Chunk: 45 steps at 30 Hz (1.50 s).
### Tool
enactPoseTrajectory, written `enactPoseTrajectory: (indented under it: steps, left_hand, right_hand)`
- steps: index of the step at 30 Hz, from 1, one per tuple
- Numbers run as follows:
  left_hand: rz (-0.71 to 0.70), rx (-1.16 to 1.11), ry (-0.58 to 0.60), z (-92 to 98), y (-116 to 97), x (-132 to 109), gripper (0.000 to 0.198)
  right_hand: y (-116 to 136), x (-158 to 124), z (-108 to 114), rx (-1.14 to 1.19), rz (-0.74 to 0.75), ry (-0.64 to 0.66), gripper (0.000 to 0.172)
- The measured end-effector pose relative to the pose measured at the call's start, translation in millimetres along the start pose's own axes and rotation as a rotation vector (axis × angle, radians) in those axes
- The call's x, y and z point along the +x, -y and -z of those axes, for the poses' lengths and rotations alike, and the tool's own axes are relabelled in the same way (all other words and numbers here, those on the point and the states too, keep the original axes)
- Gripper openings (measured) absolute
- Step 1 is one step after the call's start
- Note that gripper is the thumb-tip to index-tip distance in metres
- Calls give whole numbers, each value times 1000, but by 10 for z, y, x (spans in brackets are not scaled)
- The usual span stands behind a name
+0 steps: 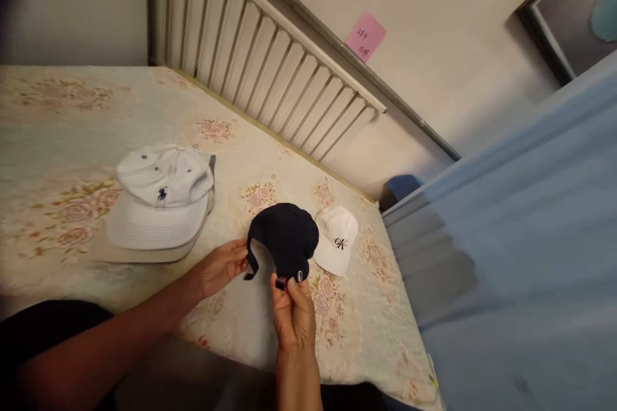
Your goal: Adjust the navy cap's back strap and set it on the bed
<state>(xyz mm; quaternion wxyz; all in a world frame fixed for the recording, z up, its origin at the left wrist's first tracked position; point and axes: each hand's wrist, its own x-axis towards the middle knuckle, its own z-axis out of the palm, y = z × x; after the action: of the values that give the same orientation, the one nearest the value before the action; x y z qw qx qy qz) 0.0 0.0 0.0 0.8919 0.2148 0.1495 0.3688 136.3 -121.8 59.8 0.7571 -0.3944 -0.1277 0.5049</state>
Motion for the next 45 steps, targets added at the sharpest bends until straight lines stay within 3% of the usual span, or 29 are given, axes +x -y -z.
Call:
enactPoseTrajectory:
  steps: [7,16,22,31,38,45]
  left_hand:
    - [146,-90,88,13,39,-15,18]
    - [113,-31,260,-71,62,-115,11]
    - [143,166,312,-111,88,-202,15]
    - [226,403,270,-128,92,-232,18]
    - [165,208,297,-130,82,-229,19]
    - [142,-23,184,-176,63,-224,27]
  right_hand:
    - [-6,-1,-10,-23,-8,20,41]
    - [-8,-10,-61,-54,-14,54,50]
    - [-22,-22,-139,-58,-38,74,51]
    - [-34,-3,-171,-48,-15,36,48]
    - [-36,-14,-184,-38,-59,-31,36]
    - [-106,-23,-213,41,-111,-50,32]
